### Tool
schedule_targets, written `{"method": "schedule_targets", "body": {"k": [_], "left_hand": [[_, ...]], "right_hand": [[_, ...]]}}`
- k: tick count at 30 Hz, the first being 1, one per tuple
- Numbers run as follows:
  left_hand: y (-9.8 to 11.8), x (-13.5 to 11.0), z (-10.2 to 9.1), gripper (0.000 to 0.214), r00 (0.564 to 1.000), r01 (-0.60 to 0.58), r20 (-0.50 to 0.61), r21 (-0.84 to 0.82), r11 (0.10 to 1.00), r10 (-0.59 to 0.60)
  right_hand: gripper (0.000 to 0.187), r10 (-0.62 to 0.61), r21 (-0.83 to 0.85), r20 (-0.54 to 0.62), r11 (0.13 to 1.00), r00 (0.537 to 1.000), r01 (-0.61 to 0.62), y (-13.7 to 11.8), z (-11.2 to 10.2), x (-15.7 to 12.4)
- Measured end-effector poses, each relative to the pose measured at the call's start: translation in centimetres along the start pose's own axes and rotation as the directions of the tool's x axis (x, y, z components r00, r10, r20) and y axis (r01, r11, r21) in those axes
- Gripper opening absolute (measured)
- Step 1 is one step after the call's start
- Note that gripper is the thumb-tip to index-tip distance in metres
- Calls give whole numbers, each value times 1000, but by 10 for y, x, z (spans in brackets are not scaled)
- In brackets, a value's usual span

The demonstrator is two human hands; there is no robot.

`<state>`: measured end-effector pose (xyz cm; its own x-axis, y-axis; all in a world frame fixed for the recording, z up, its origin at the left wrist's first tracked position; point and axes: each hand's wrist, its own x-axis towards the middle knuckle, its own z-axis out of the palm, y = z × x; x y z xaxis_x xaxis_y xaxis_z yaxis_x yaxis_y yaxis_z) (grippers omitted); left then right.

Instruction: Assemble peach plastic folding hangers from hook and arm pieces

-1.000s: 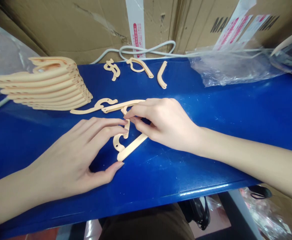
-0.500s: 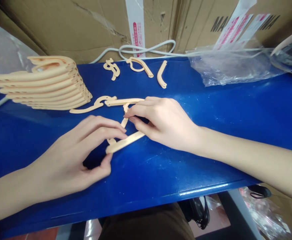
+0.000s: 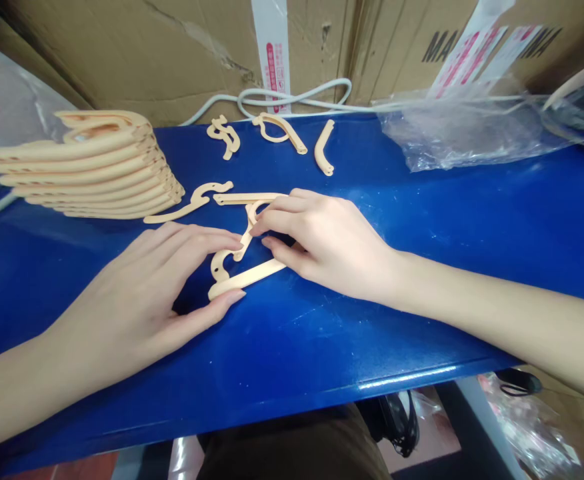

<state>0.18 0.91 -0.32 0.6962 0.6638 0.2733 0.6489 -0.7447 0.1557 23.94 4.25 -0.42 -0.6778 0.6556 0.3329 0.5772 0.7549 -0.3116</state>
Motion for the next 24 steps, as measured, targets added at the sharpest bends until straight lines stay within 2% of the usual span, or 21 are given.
{"method": "schedule_targets", "body": {"k": [10,18,24], "left_hand": [[5,0,-1,22,997,51,-47,-119,992,-57],[3,-1,0,22,995,-34,-95,-128,991,22],[4,0,-1,14,987,-136,-96,-113,984,126]], "right_hand": [[25,-22,-69,-57,997,998,18,-2,2,-2],[27,-49,-120,-102,992,994,36,2,3,-2],[32,-76,-58,-35,996,996,74,2,2,-1]]}}
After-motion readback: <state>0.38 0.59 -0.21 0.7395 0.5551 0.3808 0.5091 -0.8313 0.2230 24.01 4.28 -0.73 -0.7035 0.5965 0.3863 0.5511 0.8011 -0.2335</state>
